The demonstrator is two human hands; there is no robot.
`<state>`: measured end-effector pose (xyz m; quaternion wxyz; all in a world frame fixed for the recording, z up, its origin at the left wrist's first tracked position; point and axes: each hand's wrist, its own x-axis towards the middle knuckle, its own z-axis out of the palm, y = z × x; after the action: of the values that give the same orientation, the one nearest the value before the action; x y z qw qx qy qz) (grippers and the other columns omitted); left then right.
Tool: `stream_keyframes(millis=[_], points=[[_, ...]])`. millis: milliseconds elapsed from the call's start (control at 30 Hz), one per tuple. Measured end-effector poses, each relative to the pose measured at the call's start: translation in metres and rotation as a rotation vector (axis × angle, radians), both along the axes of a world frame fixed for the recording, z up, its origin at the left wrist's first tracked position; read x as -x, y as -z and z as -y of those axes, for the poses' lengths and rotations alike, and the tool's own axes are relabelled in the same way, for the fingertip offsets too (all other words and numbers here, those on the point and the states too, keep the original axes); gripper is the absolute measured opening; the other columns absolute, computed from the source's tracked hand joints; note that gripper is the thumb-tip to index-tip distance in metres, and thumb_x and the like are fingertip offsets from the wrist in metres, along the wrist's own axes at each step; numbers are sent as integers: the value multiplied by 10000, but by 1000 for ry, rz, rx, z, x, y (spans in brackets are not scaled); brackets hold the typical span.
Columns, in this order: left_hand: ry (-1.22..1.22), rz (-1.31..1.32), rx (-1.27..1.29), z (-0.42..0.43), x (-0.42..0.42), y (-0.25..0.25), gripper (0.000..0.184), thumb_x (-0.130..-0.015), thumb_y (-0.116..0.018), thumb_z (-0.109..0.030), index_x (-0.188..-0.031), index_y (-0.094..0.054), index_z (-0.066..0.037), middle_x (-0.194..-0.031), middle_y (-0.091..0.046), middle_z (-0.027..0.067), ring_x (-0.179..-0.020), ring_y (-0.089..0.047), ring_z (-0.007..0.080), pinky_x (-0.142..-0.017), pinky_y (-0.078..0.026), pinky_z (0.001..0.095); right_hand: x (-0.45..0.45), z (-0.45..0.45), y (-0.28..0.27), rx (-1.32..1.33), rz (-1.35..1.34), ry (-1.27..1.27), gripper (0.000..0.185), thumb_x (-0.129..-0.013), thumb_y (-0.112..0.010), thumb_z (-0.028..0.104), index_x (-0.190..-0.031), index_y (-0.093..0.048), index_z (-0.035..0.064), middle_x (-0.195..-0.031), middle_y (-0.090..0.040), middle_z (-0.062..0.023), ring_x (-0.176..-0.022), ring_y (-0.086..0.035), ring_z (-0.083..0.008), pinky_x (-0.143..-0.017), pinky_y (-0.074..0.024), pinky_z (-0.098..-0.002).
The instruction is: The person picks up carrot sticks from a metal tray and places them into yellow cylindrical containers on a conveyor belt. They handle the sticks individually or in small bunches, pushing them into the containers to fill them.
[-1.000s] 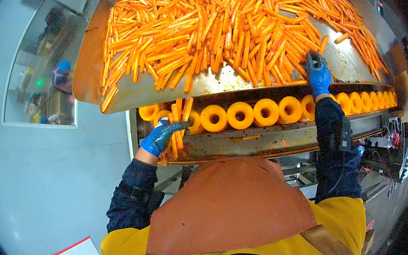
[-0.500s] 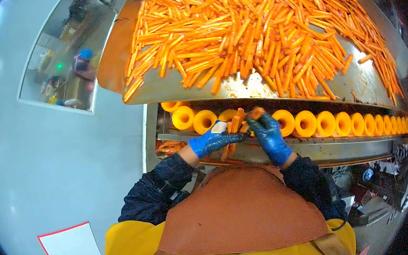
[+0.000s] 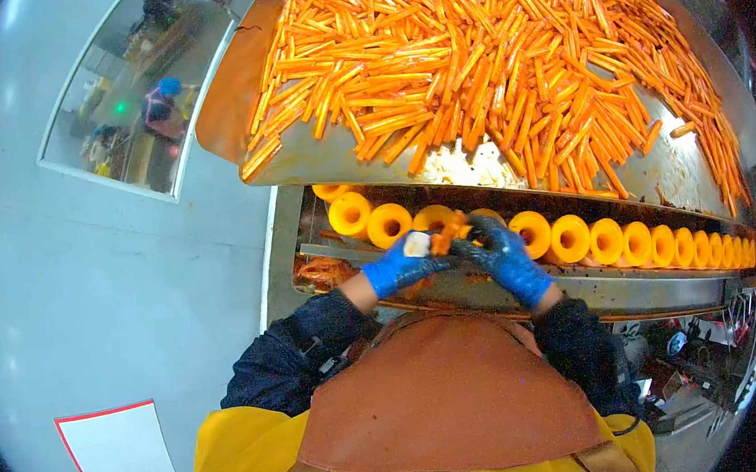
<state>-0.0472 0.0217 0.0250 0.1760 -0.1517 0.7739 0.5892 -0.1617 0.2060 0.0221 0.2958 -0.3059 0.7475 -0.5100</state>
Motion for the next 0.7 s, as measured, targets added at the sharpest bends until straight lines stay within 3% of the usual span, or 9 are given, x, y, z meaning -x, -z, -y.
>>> stream_keyframes(millis=[33,100,200,267,300,333,433,567,700], points=[[153,-107,157,-7,6,20,319,-804,-733,-293,-980,-632,-47,-791,-653,55,-706,-599,165,-677,-496,308,-5,7,12,38,119,-5,365,-828,-722,226,-1122,-617,38,-948,-653,-52,-863,-604,-129,-720,-500,-278],[-11,-489,-53,-23,7,16,308,-788,-753,-247,-975,-617,-43,-853,-638,42,-814,-600,183,-753,-485,319,-17,24,19,110,357,-11,332,-852,-699,227,-1112,-624,34,-934,-654,-32,-866,-590,-109,-729,-494,-271],[179,-15,7,-2,2,37,247,-813,-739,-195,-917,-597,-21,-876,-592,24,-820,-528,101,-743,-467,278,-15,22,-5,191,472,36,273,-886,-655,214,-1089,-638,32,-937,-656,-27,-871,-593,-103,-746,-488,-265],[-15,-107,-323,-7,-8,41,244,-866,-668,-272,-847,-631,-32,-689,-583,18,-630,-525,107,-590,-435,282,-10,15,-7,235,415,176,237,-898,-635,202,-1067,-650,36,-943,-656,-22,-872,-589,-92,-752,-484,-260],[62,-83,-75,-3,-9,-1,231,-880,-649,-255,-843,-632,-28,-692,-587,19,-634,-527,101,-585,-433,277,-5,12,-7,261,385,239,221,-904,-624,196,-1056,-656,38,-946,-656,-20,-872,-587,-87,-756,-482,-257],[6,-132,-127,3,-15,8,212,-889,-639,-237,-857,-640,-28,-693,-588,16,-637,-529,102,-584,-431,271,2,10,0,392,300,318,207,-895,-636,183,-1042,-665,40,-935,-658,-13,-835,-588,-81,-736,-483,-254],[-286,-177,-178,22,-23,16,178,-910,-611,-185,-953,-658,-19,-736,-600,3,-680,-548,97,-616,-456,257,26,1,-8,336,190,346,205,-888,-647,171,-1049,-664,44,-912,-657,-4,-797,-590,-82,-717,-483,-247],[-729,-362,-179,35,-11,13,210,-908,-620,-181,-1051,-654,-31,-789,-604,-4,-732,-567,98,-680,-495,260,24,13,-2,198,475,301,189,-877,-659,137,-1050,-666,59,-876,-644,22,-768,-571,-71,-698,-475,-238],[-858,-433,-203,33,3,18,180,-904,-623,-174,-1024,-655,-43,-739,-579,1,-671,-554,100,-659,-510,262,23,16,18,104,103,195,267,-848,-685,134,-1100,-651,50,-973,-655,-14,-868,-580,-106,-796,-480,-257]])
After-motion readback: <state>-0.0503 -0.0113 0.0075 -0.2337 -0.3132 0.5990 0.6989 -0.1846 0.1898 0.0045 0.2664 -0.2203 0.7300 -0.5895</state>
